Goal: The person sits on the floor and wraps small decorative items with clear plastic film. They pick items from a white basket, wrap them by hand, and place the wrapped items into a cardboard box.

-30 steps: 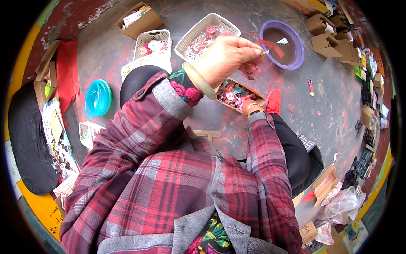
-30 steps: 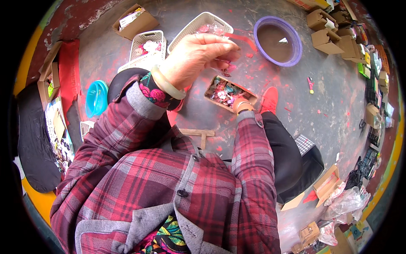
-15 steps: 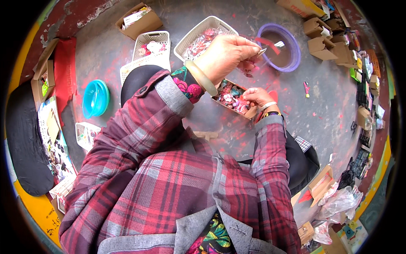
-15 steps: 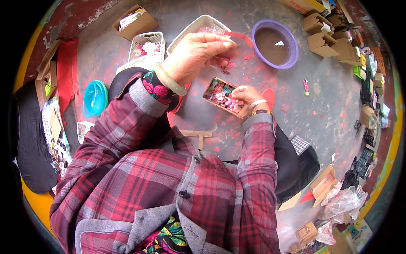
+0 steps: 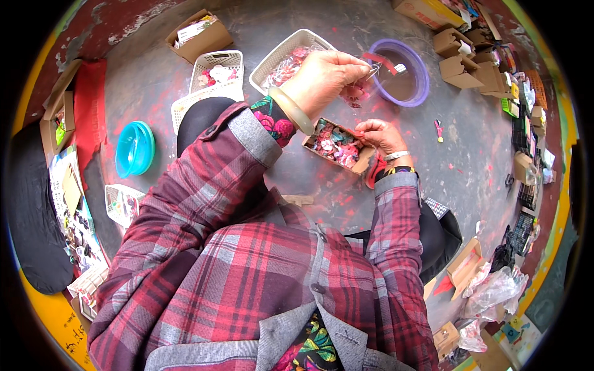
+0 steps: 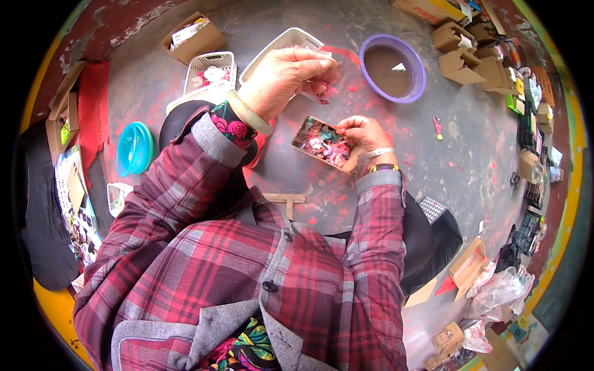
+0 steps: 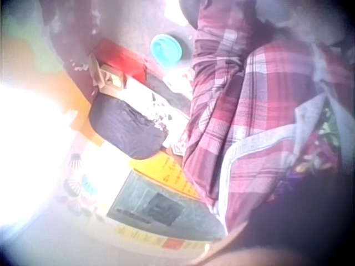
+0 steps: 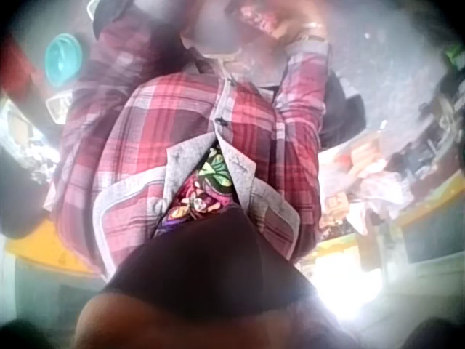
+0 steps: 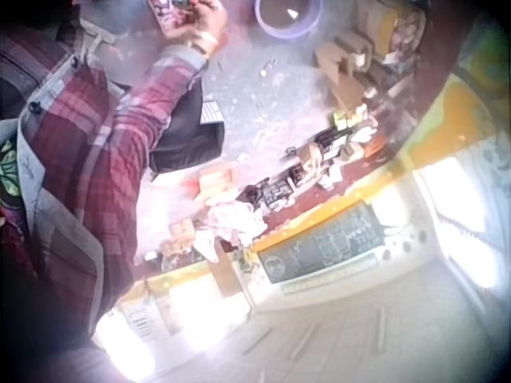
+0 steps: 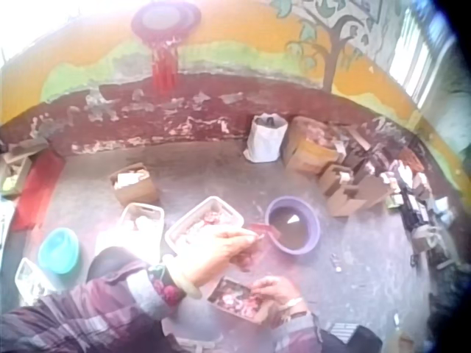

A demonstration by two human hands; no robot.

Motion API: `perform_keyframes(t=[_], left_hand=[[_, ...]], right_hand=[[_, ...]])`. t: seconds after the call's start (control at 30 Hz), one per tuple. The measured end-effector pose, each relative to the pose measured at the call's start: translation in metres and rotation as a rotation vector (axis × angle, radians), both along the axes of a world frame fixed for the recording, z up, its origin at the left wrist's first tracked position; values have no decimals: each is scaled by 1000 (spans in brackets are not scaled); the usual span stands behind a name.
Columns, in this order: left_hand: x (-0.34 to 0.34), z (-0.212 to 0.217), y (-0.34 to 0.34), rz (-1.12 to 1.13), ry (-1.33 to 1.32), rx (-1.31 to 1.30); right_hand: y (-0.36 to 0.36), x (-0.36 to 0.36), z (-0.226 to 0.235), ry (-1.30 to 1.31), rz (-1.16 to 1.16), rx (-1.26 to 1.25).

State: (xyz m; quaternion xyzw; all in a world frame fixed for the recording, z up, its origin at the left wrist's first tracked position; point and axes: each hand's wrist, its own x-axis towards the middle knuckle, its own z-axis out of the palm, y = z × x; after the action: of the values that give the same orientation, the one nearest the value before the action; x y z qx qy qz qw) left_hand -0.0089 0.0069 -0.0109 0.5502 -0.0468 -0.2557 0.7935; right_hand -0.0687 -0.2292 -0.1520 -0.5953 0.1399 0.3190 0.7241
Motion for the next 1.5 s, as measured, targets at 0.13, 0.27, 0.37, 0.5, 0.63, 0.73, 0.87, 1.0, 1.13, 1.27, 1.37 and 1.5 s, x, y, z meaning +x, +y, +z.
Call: perform_keyframes(t=[0.13,0.27,0.37,0.5,0.63,0.73,0.87,1.0,1.13,1.27,1.37,1.5], left_hand=[[0,1,0,-6,3,5],[-1,2,1,0,7,16],[-1,2,2,2,2,34],[-1,1,3,-1,-4,31],[-1,4,-3,-17,-6,45],[-2,3,-1,-5,-9,67],[-3,3,-6,-35,-23,57],[-4,1,-3,-46,-5,72],[-4,-1,-7,-61,0,92],[-3,-1,-6,-62,-14,96],[-4,0,-3,-40,-27,110],[-2,-2,-4,-78,-63,95]], right_hand=[[-15,-9,-36,17,-190,51],[-35,-19,-65,12,-363,-201],[-59,-21,-75,130,-611,-517],[-108,-30,-107,92,-1393,-400],[-115,-38,-115,81,-1174,-286],[-64,-28,-91,83,-429,-317],[-30,-29,-131,-262,521,-961],[29,-27,-114,-221,880,-1474],[29,-35,-119,-188,856,-1429],[20,-30,-129,-219,849,-1454],[29,-23,-118,-233,737,-1506],[4,-18,-126,-210,708,-1474]])
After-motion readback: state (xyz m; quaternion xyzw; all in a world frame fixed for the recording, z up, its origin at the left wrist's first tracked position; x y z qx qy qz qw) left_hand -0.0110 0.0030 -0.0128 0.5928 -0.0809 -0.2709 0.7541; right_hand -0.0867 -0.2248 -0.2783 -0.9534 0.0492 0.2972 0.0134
